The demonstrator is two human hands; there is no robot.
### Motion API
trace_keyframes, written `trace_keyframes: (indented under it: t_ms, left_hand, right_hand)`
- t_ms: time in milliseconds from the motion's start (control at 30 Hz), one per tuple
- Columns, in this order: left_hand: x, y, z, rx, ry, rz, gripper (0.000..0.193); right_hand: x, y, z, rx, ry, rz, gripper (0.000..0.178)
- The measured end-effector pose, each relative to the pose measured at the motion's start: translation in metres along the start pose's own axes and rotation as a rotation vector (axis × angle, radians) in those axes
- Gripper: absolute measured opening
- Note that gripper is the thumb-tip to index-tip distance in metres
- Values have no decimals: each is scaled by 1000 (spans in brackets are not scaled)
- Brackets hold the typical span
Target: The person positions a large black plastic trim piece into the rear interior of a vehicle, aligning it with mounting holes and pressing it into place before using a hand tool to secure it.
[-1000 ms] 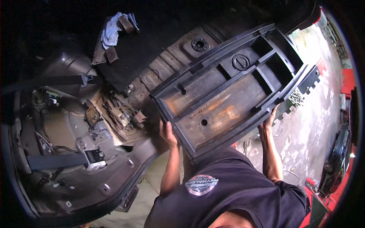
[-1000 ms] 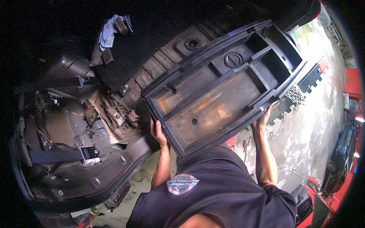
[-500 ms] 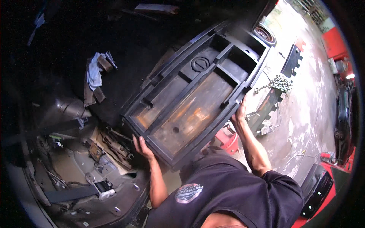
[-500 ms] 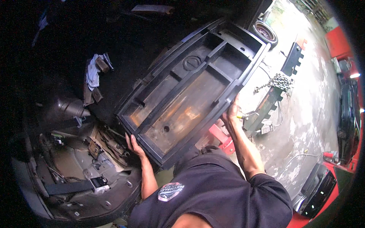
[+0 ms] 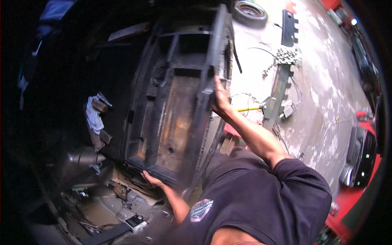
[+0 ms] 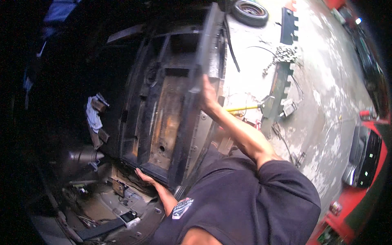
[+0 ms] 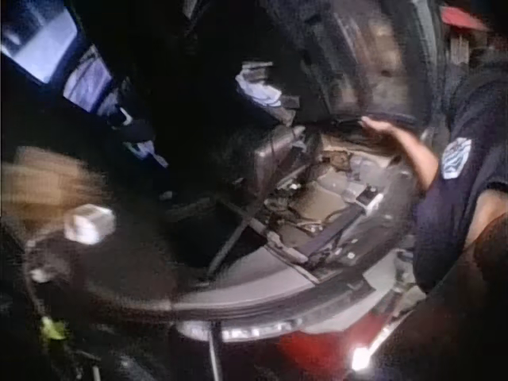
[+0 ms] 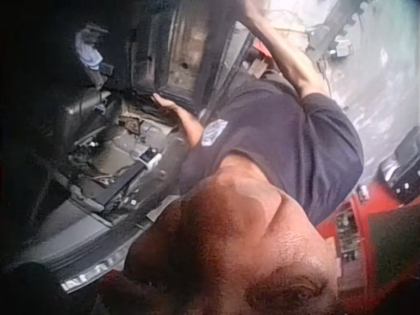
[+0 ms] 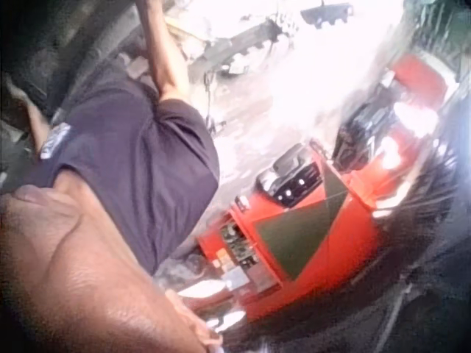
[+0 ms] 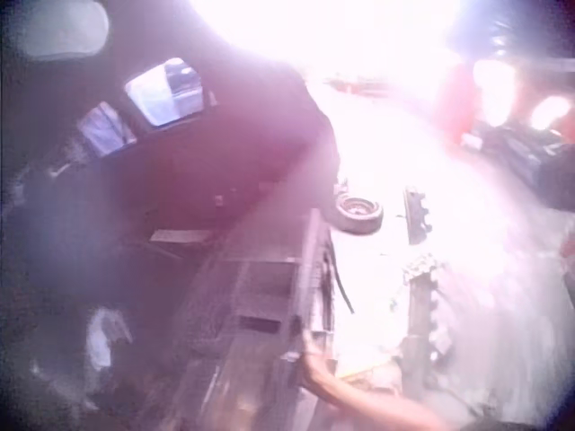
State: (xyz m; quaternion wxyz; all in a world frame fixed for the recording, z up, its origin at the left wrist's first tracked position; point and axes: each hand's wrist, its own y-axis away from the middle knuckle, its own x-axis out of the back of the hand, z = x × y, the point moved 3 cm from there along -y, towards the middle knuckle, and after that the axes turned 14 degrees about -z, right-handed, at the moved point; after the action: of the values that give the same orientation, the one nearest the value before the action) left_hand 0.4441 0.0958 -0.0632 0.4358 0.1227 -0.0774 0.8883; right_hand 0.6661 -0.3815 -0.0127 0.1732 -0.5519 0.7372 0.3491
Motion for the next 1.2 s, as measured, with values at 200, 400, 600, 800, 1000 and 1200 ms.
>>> trace_keyframes:
  t_ms: [200,400,600,800,1000,1200]
  left_hand:
    - [-5,-11,28,145,483,-183,60]
    - [-37,1,104,29,251,-263,61]
    - [-34,24,147,-260,-165,-224,62]
    - [-36,-7,123,483,834,-347,61]
    - [-21,-24,72,161,-8,54,62]
    - [-77,-22,62,210,211,-175,74]
  right_hand:
    - [-100,-1,-8,41,270,93,61]
    - [-123,-12,-13,123,242,106,51]
    - [-110,3,0,179,221,116,48]
    - [-52,-4,-1,157,173,149,51]
    - [-3,-47,60,-19,-340,-147,54]
    - [128,-101,80,245,597,213,70]
